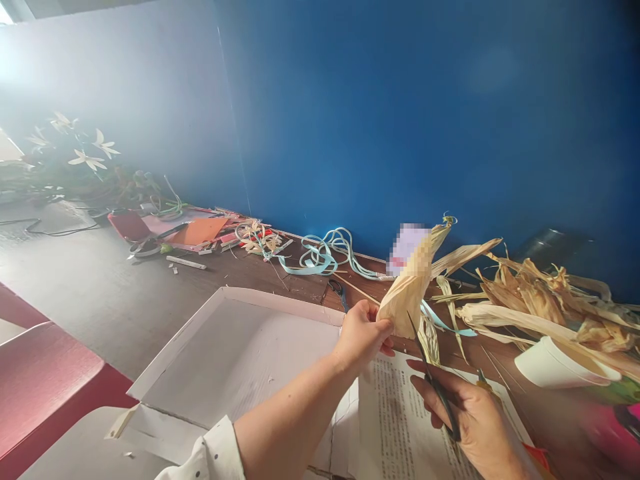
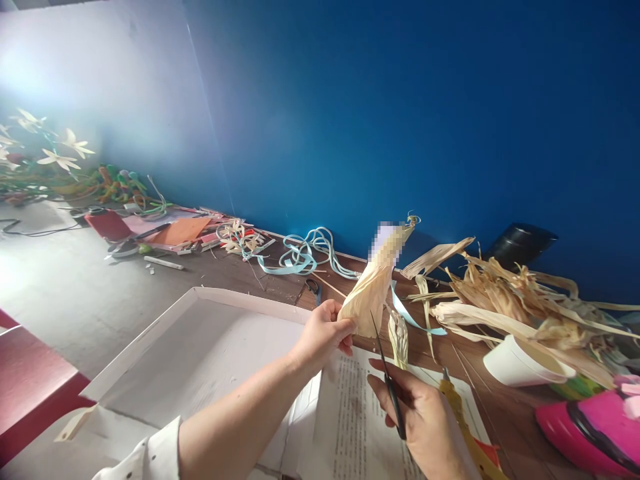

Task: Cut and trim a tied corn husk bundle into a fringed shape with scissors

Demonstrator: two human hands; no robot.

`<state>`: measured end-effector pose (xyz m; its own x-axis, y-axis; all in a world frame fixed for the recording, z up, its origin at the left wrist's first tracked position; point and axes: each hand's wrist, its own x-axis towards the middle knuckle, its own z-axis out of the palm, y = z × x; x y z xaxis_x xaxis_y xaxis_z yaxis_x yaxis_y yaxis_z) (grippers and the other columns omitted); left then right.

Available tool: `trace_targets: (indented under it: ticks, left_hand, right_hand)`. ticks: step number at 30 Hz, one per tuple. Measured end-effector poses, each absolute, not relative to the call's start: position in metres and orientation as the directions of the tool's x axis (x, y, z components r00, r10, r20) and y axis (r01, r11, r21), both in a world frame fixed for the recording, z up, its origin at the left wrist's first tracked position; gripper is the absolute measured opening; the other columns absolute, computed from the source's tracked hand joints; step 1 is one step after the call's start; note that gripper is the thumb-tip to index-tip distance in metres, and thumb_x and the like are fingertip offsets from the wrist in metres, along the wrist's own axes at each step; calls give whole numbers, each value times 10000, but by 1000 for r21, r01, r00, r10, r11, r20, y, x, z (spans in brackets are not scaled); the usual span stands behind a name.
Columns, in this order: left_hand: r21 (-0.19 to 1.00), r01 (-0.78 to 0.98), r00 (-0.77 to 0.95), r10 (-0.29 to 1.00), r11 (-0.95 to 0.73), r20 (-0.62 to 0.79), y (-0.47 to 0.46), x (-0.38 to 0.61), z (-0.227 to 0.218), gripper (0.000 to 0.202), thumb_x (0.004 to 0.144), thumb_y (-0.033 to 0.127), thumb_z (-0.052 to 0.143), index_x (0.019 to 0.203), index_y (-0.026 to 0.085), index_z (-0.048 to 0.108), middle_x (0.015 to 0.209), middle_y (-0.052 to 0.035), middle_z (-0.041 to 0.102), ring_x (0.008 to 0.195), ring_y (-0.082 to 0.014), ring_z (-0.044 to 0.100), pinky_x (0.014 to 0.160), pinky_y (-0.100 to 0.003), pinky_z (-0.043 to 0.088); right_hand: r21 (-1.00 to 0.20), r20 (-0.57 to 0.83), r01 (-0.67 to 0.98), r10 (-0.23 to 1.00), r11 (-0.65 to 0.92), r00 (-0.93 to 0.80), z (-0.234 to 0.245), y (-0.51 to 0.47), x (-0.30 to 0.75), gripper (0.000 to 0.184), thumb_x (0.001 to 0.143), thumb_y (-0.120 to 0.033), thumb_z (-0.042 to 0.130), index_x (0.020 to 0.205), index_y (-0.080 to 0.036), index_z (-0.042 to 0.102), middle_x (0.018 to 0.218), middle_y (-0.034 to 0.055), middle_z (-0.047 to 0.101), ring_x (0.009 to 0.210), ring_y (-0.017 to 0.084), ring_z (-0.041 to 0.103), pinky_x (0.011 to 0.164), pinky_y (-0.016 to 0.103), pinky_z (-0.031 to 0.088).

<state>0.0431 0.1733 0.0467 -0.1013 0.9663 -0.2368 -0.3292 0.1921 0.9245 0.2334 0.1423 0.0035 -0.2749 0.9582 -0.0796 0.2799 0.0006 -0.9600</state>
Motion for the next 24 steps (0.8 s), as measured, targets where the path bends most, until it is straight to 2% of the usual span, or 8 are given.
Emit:
trace_targets:
  ticks: [6,11,19,24]
  left_hand:
    - [919,-347,-96,968,186,-232,175,43,42,164,657,90,542,732,182,429,491,53,504,414,-87,467,384,-188,445]
    - [917,-346,-85,966,201,-244,174,44,40,153,668,101,553,738,178,441,488,41,520,436,-95,497,411,-194,469]
    - [905,-367,-77,963,215,-260,173,44,42,153,685,95,549,740,178,433,488,45,512,433,-99,506,397,-197,466]
    - [906,-362,-64,964,218,-257,173,46,39,155,693,94,548,753,176,431,491,43,523,435,-95,508,398,-199,475]
  right_hand:
    - [-952,-75,305,953,19,-293,5,142,234,439,783,-566,721,1089,-252,701,597,-30,459,540,131,411,488,188,395]
    - [-952,-38,303,973,34,-228,5,140,232,427,762,-573,720,1046,-254,715,589,-29,450,535,131,399,479,197,377]
    - [-935,-58,350,951,54,-303,-16,153,249,445,784,-511,713,1150,-258,678,597,-29,487,544,149,441,495,205,417]
    - [-948,-34,317,976,36,-214,-6,146,239,400,756,-499,720,1072,-253,703,571,-35,467,528,148,432,477,211,382]
